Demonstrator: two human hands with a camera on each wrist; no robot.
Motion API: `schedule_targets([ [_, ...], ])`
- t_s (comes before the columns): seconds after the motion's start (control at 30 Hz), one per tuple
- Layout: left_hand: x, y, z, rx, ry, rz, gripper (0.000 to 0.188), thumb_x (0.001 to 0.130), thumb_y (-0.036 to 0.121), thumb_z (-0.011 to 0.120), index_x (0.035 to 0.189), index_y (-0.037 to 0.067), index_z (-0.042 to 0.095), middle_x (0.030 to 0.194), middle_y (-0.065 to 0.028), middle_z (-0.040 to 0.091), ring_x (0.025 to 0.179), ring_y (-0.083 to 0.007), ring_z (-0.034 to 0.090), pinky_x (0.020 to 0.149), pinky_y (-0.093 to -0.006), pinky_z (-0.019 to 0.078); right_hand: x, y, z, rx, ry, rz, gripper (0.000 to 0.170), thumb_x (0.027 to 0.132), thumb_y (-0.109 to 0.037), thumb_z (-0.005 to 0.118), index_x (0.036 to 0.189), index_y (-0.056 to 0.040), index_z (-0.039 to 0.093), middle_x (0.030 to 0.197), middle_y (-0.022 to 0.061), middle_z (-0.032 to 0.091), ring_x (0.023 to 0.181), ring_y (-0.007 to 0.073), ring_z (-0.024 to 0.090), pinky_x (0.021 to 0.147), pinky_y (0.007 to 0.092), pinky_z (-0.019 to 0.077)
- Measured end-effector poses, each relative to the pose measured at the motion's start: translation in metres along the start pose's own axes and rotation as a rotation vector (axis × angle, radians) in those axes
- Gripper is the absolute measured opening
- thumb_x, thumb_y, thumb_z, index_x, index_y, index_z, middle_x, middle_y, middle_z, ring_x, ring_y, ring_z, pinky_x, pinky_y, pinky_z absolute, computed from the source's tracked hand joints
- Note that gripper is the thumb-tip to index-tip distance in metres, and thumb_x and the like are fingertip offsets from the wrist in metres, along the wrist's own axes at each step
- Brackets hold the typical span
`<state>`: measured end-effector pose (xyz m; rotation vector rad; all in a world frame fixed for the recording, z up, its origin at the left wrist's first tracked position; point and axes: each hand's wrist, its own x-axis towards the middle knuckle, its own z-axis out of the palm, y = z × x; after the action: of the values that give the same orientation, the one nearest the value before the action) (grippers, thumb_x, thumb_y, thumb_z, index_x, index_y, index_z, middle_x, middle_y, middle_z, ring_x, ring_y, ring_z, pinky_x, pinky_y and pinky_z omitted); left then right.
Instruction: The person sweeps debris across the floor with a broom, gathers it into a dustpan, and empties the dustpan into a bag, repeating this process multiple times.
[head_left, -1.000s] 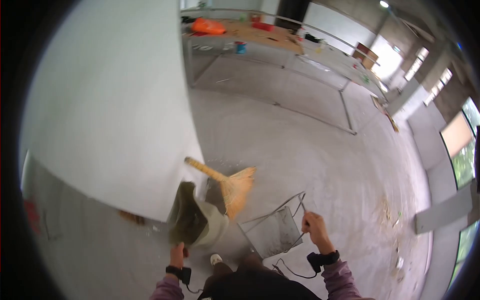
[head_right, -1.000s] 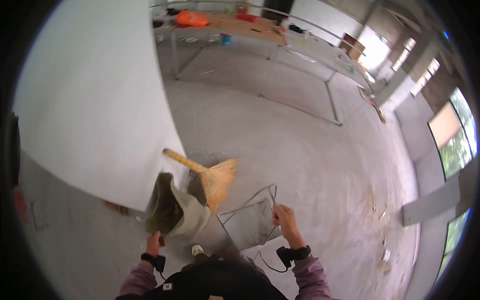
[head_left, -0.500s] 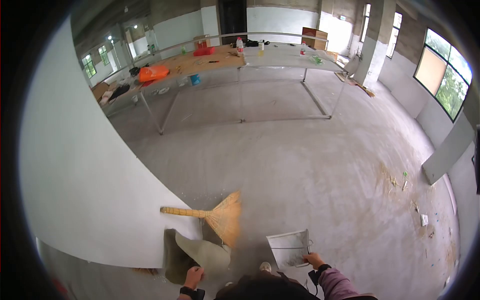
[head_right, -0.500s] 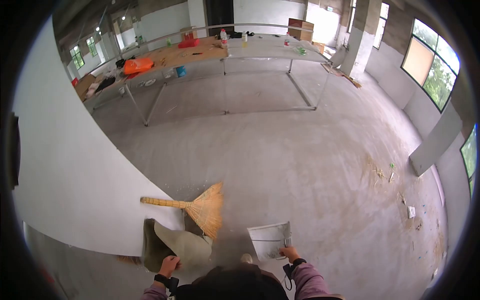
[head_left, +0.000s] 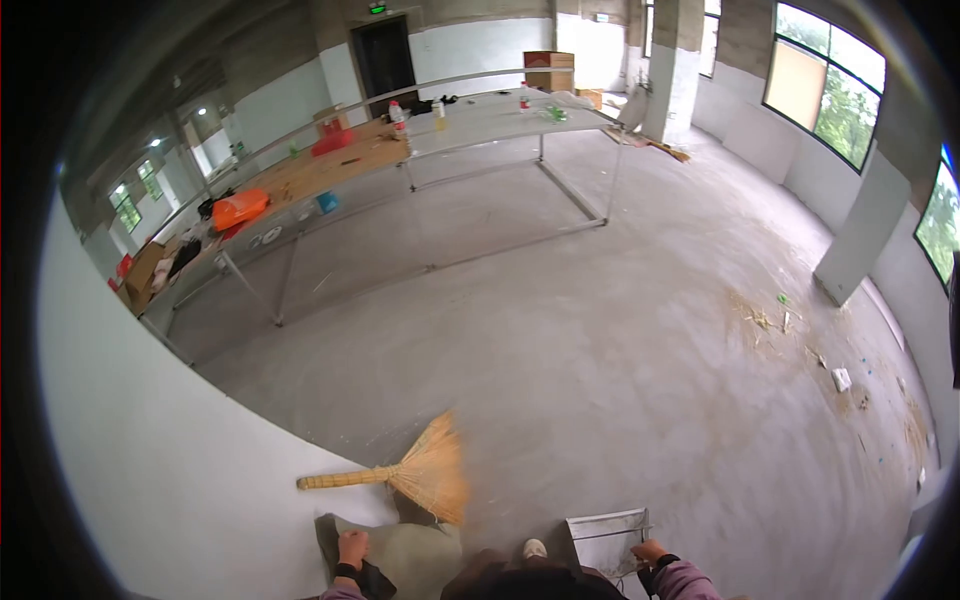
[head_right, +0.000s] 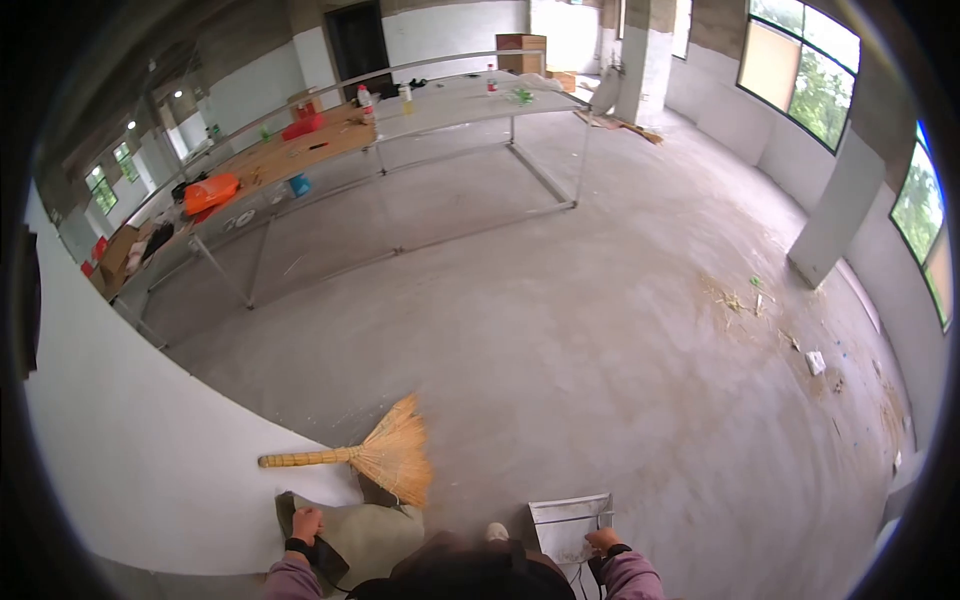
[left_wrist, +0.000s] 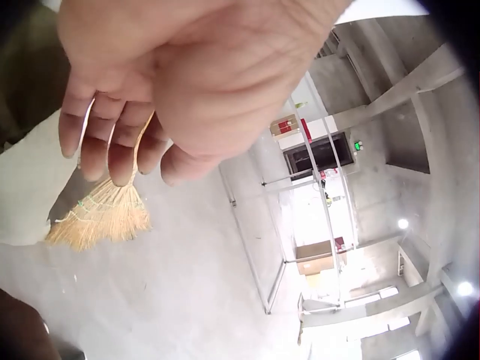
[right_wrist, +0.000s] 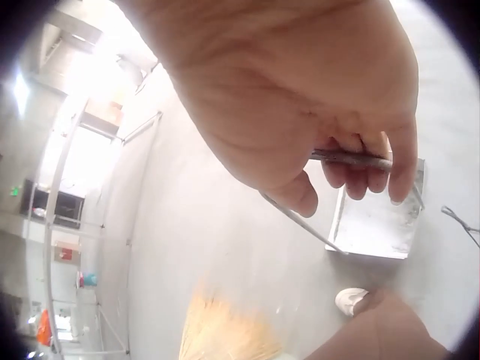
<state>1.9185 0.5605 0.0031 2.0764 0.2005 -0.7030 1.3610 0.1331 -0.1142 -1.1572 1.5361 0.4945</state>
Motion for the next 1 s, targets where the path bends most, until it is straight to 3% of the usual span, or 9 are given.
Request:
schedule_targets([
  [0.07,0.039,-0.012,-0.017,-0.016,0.001,-0.034,0.012,0.079,0.014,0.052,0.083,0.003,0.052,0.063,-0.0066,0.048,0.050,-0.0151,0.047,0.037,-0.0287,0.0386,0.035,0.039,0.002,-0.287,0.049,-0.214,0.024,0.078,-0.023,0.056,0.090,-0.0032,0.064,0.086,0.0109,0.066,0.080,0.0215,0.064,0.067,0.0344,0.0523],
  [0.17,0.070,0.000,-0.027,-0.028,0.057,-0.045,0.017,0.079,0.022,0.051,0.080,0.005,0.050,0.061,-0.0074,0.047,0.044,-0.0186,0.045,0.037,-0.0322,0.0384,-0.006,0.021,0.002,-0.054,0.204,-0.126,0.029,0.078,-0.024,0.054,0.073,0.0032,0.063,0.070,0.0108,0.064,0.061,0.0221,0.062,0.056,0.0313,0.0509],
  [0.27,0.110,0.003,-0.044,-0.036,0.095,-0.109,0.026,0.079,0.029,0.053,0.076,0.003,0.050,0.062,-0.0085,0.045,0.048,-0.0205,0.047,0.038,-0.0348,0.0387,-0.019,0.019,0.001,-0.146,0.275,-0.203,0.035,0.079,-0.028,0.050,0.075,0.0039,0.064,0.069,0.0119,0.064,0.059,0.0221,0.062,0.055,0.0321,0.0507],
  [0.3,0.118,0.005,-0.050,-0.048,0.132,-0.139,0.029,0.078,0.030,0.054,0.068,0.003,0.050,0.060,-0.0074,0.045,0.052,-0.0200,0.049,0.039,-0.0356,0.0389,-0.030,0.014,0.003,-0.143,0.335,-0.212,0.035,0.079,-0.028,0.050,0.075,0.0041,0.064,0.069,0.0118,0.064,0.060,0.0220,0.062,0.055,0.0323,0.0506],
  [0.43,0.205,-0.015,-0.065,-0.346,0.297,-0.075,0.031,0.078,0.032,0.054,0.072,0.003,0.051,0.065,-0.0068,0.048,0.057,-0.0199,0.049,0.043,-0.0348,0.0404,-0.084,-0.020,0.012,0.092,0.402,-0.034,0.037,0.078,-0.032,0.048,0.077,0.0008,0.065,0.073,0.0152,0.065,0.072,0.0327,0.062,0.067,0.0409,0.0473],
  [0.53,0.207,0.010,-0.062,-0.292,0.336,-0.084,0.030,0.079,0.033,0.054,0.077,0.003,0.049,0.070,-0.0072,0.048,0.061,-0.0208,0.049,0.046,-0.0348,0.0411,-0.072,-0.022,0.020,0.000,0.464,-0.089,0.032,0.079,-0.026,0.050,0.076,0.0028,0.063,0.069,0.0115,0.064,0.059,0.0209,0.062,0.054,0.0323,0.0500],
  [0.63,0.211,0.025,-0.057,-0.281,0.355,-0.076,0.031,0.079,0.034,0.054,0.083,0.004,0.048,0.076,-0.0077,0.048,0.066,-0.0216,0.049,0.050,-0.0348,0.0417,-0.065,-0.040,0.025,-0.100,0.514,-0.131,0.031,0.078,-0.025,0.050,0.076,0.0026,0.063,0.068,0.0111,0.064,0.058,0.0205,0.061,0.054,0.0312,0.0499],
  [0.73,0.204,0.039,-0.047,-0.274,0.347,-0.073,0.032,0.080,0.035,0.054,0.088,0.005,0.046,0.081,-0.0081,0.048,0.070,-0.0225,0.050,0.054,-0.0347,0.0424,-0.065,-0.074,0.031,-0.037,0.478,-0.105,0.038,0.076,-0.032,0.050,0.079,0.0022,0.065,0.075,0.0210,0.063,0.074,0.0344,0.062,0.070,0.0409,0.0473],
  [1.0,0.175,0.088,-0.031,-0.213,0.272,0.015,0.039,0.081,0.037,0.053,0.103,0.006,0.042,0.095,-0.0094,0.048,0.082,-0.0248,0.050,0.063,-0.0346,0.0441,-0.035,-0.167,0.060,0.033,0.393,-0.229,0.038,0.075,-0.031,0.050,0.076,0.0044,0.063,0.068,0.0221,0.061,0.065,0.0325,0.063,0.065,0.0407,0.0483],
])
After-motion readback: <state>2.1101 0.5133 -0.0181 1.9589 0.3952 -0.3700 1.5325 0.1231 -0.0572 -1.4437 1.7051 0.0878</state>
